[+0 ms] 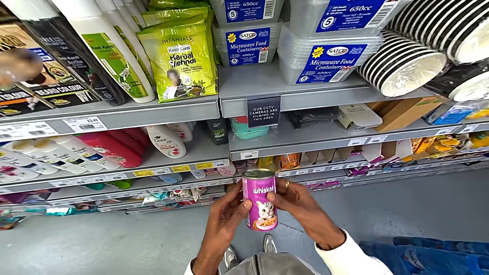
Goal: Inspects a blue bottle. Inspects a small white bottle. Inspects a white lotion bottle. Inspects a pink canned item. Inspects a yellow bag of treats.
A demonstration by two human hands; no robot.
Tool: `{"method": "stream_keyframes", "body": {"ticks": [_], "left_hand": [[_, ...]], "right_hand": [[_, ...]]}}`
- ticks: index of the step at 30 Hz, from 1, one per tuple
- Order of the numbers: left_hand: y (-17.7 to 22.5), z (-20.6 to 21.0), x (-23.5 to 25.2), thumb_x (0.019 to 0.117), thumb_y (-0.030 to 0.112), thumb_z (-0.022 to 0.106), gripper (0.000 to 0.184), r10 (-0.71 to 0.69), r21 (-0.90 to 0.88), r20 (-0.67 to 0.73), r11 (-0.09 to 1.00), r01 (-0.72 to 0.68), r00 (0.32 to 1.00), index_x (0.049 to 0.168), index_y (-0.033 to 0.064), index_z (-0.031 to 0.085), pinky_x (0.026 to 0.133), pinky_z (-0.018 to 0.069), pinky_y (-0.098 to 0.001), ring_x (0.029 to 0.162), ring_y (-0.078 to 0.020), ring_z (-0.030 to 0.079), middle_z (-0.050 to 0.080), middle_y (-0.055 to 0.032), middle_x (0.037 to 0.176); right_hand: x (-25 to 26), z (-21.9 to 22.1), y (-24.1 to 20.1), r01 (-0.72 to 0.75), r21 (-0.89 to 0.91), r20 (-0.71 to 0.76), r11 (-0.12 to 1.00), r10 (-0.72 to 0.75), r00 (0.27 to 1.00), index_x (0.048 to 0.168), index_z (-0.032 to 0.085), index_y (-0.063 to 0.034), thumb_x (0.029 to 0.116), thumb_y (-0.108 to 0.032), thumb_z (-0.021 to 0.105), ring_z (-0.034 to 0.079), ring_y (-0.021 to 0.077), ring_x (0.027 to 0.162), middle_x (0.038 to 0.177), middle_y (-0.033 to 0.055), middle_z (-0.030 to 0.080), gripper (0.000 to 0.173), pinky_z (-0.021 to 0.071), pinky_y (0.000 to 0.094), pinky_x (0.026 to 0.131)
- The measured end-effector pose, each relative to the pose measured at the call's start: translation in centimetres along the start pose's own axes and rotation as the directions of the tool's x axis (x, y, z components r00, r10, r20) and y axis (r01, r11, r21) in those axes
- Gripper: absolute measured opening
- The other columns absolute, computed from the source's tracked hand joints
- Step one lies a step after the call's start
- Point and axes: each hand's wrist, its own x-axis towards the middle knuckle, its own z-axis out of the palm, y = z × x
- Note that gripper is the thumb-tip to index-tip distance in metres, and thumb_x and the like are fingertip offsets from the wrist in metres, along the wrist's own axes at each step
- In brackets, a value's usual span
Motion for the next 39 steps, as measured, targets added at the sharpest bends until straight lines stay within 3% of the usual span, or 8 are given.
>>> {"method": "stream_keyframes", "body": {"ticks": [5,11,16,22,25,32,34,39], "left_hand": [[-4.3,-1.2,-1.5,0.1009,0.025,0.062,0.061,-0.146,-0.019,-0.030,0.989,0.145,0.989,0.149,-0.0082,0.044,0.086,0.0638,-0.0436,0.110,-0.0295,0.071,0.068,-0.0183,0.128],[-7.0,-2.7,-1.7,0.0981,0.011,0.062,0.061,-0.056,0.065,-0.119,0.996,0.064,0.991,0.151,-0.0099,0.039,0.107,0.0541,-0.0451,0.127,-0.0317,0.062,0.060,-0.0212,0.141],[-5.5,-3.5,-3.8,0.0981,0.025,0.062,0.068,-0.120,0.028,-0.284,0.991,0.133,0.951,0.155,-0.0035,0.037,0.102,0.0561,-0.0500,0.131,-0.0351,0.059,0.059,-0.0185,0.143],[-4.0,-3.5,-5.4,0.0991,0.032,0.062,0.078,-0.099,-0.012,-0.346,0.995,0.101,0.933,0.159,-0.0030,0.027,0.100,0.0575,-0.0504,0.129,-0.0371,0.060,0.058,-0.0193,0.144],[-3.9,-3.6,-5.8,0.1006,0.029,0.061,0.076,-0.064,-0.031,-0.355,0.998,0.057,0.933,0.159,-0.0045,0.025,0.100,0.0568,-0.0516,0.128,-0.0380,0.060,0.059,-0.0213,0.142],[-3.4,-3.6,-6.1,0.1034,0.024,0.056,0.071,-0.016,-0.018,-0.381,1.000,0.010,0.924,0.157,-0.0092,0.023,0.097,0.0583,-0.0531,0.123,-0.0383,0.064,0.062,-0.0221,0.137],[-3.4,-3.7,-6.0,0.1041,0.024,0.057,0.070,-0.003,-0.025,-0.373,1.000,-0.007,0.928,0.157,-0.0090,0.024,0.096,0.0586,-0.0530,0.121,-0.0379,0.065,0.063,-0.0216,0.136],[-4.0,-3.9,-5.9,0.1055,0.027,0.056,0.069,0.030,-0.008,-0.318,0.999,-0.034,0.948,0.157,-0.0076,0.025,0.093,0.0600,-0.0522,0.119,-0.0376,0.066,0.064,-0.0213,0.134]], "right_hand": [[0.5,-0.6,4.6,-0.073,-0.017,-0.029,0.997,0.072,0.997,0.125,0.064,0.0062,0.0866,-0.019,0.083,0.073,0.0250,0.103,0.112,0.0154,0.074,0.050,0.0617,0.0388,0.092],[4.2,-1.8,10.1,-0.051,-0.077,-0.145,0.996,0.040,0.989,0.123,0.067,0.0064,0.0735,-0.015,0.092,0.074,0.0244,0.103,0.111,0.0153,0.075,0.059,0.0626,0.0376,0.093],[9.3,-4.3,14.7,-0.062,-0.157,-0.236,0.986,0.024,0.972,0.121,0.069,0.0026,0.0719,-0.016,0.094,0.075,0.0221,0.101,0.108,0.0125,0.077,0.059,0.0625,0.0377,0.093],[14.7,-6.3,17.7,-0.095,-0.383,-0.289,0.919,-0.021,0.957,0.121,0.071,-0.0043,0.0651,-0.023,0.097,0.073,0.0175,0.103,0.111,0.0083,0.076,0.065,0.0609,0.0390,0.094],[16.3,-6.6,18.4,-0.111,-0.504,-0.297,0.856,-0.052,0.953,0.125,0.069,-0.0042,0.0657,-0.031,0.097,0.071,0.0192,0.106,0.114,0.0102,0.074,0.071,0.0580,0.0433,0.097],[18.5,-5.7,17.2,-0.093,-0.556,-0.382,0.826,-0.154,0.911,0.112,0.072,-0.0001,0.0655,-0.032,0.098,0.071,0.0250,0.103,0.106,0.0153,0.074,0.062,0.0567,0.0486,0.095],[19.1,-5.8,17.2,-0.064,-0.543,-0.398,0.837,-0.190,0.897,0.115,0.071,0.0014,0.0637,-0.029,0.099,0.070,0.0246,0.106,0.108,0.0158,0.074,0.066,0.0557,0.0480,0.098],[20.9,-5.6,17.0,-0.048,-0.504,-0.384,0.863,-0.174,0.907,0.141,0.051,0.0060,0.0647,-0.018,0.098,0.056,0.0301,0.132,0.137,0.0225,0.060,0.093,0.0439,0.0483,0.114]]}}
